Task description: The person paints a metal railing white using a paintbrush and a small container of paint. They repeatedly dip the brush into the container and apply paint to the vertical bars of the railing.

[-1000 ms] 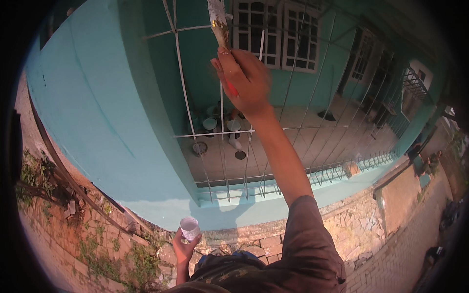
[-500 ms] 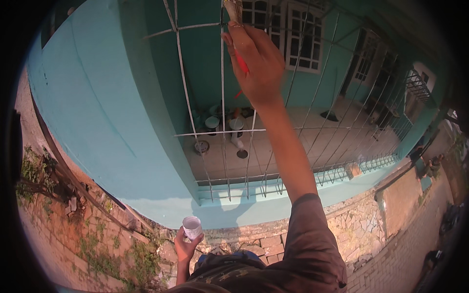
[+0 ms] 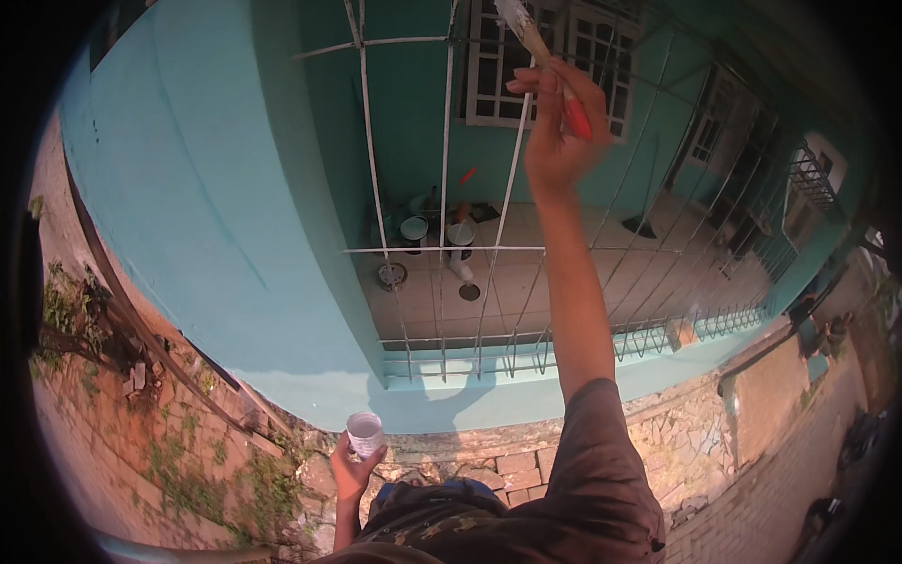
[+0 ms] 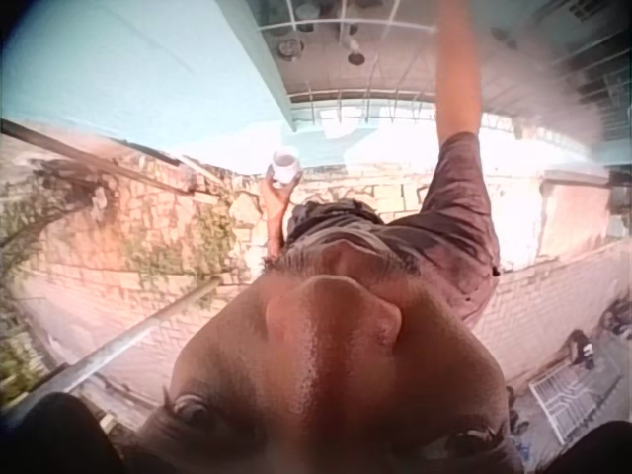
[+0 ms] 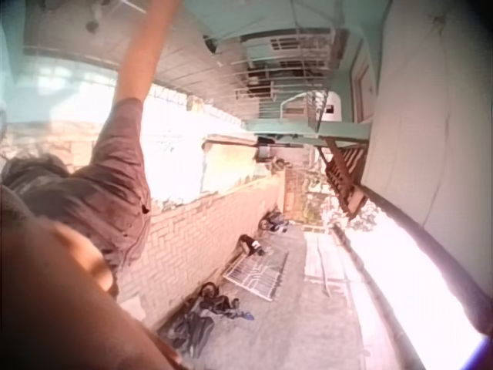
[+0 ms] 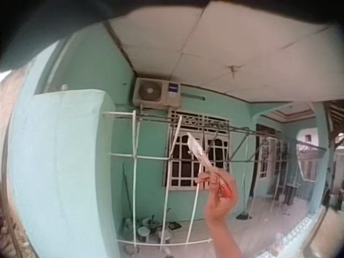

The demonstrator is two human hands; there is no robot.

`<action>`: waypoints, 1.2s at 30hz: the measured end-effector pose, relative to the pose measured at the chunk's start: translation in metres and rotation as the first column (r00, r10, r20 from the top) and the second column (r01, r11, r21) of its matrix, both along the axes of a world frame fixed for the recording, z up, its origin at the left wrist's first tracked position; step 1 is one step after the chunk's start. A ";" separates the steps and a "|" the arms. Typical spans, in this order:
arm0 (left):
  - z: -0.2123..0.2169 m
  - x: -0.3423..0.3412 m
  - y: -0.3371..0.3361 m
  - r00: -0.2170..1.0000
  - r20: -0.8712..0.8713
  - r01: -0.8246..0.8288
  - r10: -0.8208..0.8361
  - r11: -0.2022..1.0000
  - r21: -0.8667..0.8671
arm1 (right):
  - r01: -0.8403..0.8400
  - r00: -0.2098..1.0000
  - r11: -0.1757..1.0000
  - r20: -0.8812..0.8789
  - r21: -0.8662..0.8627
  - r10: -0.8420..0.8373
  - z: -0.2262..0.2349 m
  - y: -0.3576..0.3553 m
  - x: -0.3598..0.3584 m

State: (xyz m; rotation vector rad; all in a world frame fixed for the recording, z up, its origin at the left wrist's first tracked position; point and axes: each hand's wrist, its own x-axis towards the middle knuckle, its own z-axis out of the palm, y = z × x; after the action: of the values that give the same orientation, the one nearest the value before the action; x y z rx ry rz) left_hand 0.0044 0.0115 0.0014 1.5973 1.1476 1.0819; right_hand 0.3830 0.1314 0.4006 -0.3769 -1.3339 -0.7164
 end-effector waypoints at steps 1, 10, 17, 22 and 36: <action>0.001 0.000 0.000 1.000 0.012 0.008 -0.008 1.000 -0.023 | -0.038 0.999 0.999 -0.011 0.036 0.039 0.001 -0.001 -0.002; 0.006 0.004 -0.001 0.999 -0.024 0.039 -0.039 0.999 -0.010 | 0.398 0.867 0.906 0.267 0.141 -0.422 -0.019 0.026 -0.032; 0.004 0.004 -0.005 0.999 -0.015 0.033 -0.034 0.999 -0.030 | 0.471 0.849 0.854 0.149 0.220 -0.507 -0.020 0.029 -0.025; 0.004 0.004 -0.006 0.999 -0.017 0.032 -0.032 0.999 0.007 | 0.496 0.816 0.853 0.248 0.165 -0.522 -0.028 0.033 -0.037; 0.004 0.004 -0.007 1.000 0.009 0.022 -0.022 1.000 0.009 | 0.343 0.921 0.939 0.203 -0.023 -0.332 -0.040 0.029 -0.022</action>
State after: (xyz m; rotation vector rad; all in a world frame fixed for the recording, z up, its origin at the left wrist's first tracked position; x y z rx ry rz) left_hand 0.0080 0.0042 0.0056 1.6063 1.1185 1.0801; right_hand 0.3605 0.1599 0.3606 -0.6054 -1.4965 -1.0256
